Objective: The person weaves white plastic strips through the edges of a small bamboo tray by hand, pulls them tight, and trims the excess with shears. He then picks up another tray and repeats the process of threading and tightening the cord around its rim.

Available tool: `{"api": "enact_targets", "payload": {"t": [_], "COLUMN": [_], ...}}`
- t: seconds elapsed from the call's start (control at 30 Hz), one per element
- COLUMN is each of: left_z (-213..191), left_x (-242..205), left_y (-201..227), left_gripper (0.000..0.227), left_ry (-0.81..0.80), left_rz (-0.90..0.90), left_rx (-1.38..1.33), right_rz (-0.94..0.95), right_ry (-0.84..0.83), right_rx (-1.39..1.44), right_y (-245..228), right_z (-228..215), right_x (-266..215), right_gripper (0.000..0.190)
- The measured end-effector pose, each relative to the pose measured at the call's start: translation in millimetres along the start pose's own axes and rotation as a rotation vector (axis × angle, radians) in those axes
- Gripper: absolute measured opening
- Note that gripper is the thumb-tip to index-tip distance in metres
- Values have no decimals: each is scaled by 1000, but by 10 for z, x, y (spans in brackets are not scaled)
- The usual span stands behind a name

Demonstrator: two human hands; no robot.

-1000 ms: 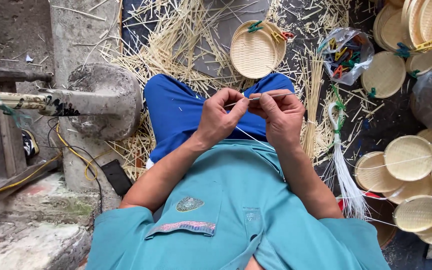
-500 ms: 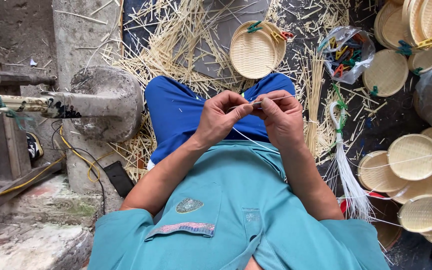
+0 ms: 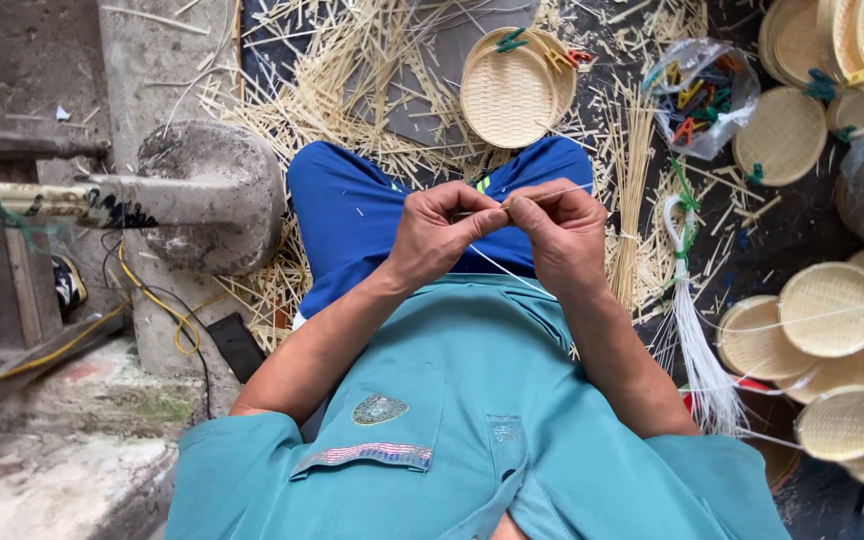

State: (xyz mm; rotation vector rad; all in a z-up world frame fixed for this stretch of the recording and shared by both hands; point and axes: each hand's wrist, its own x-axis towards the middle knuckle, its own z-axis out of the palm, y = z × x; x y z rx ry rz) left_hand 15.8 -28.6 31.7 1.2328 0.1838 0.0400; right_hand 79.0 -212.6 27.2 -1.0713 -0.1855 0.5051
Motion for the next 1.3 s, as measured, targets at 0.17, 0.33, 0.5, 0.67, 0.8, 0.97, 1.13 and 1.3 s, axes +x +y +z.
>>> {"api": "enact_targets", "payload": {"t": [0.17, 0.33, 0.5, 0.67, 0.8, 0.97, 1.13, 1.3], "left_z": [17, 3, -141, -171, -275, -409, -676, -863], "left_x": [5, 23, -21, -97, -116, -172, -249, -316], "left_y": [-25, -96, -196, -323, -385, -208, -134, -238], "left_gripper": [20, 21, 24, 23, 23, 28, 27, 18], "left_ry": [6, 26, -46, -189, -116, -211, -333, -459], "left_rz": [-30, 91, 198, 136, 168, 213, 222, 384], "left_rx": [120, 136, 290, 421, 350, 266, 149, 119], "right_rz": [95, 212, 400, 463, 416, 605, 697, 709], "right_ry": [-7, -152, -360, -264, -316, -585, -658, -359], "right_rx": [-48, -190, -840, -931, -1036, -1098, -476, -562], "right_y": [-64, -340, -675, -770, -708, -558, -819, -699], "right_z": [-73, -218, -398, -45, -212, -166, 0, -160], "right_x": [37, 67, 139, 58, 144, 228, 255, 25], "right_gripper": [4, 9, 17, 19, 23, 25, 26, 38]}}
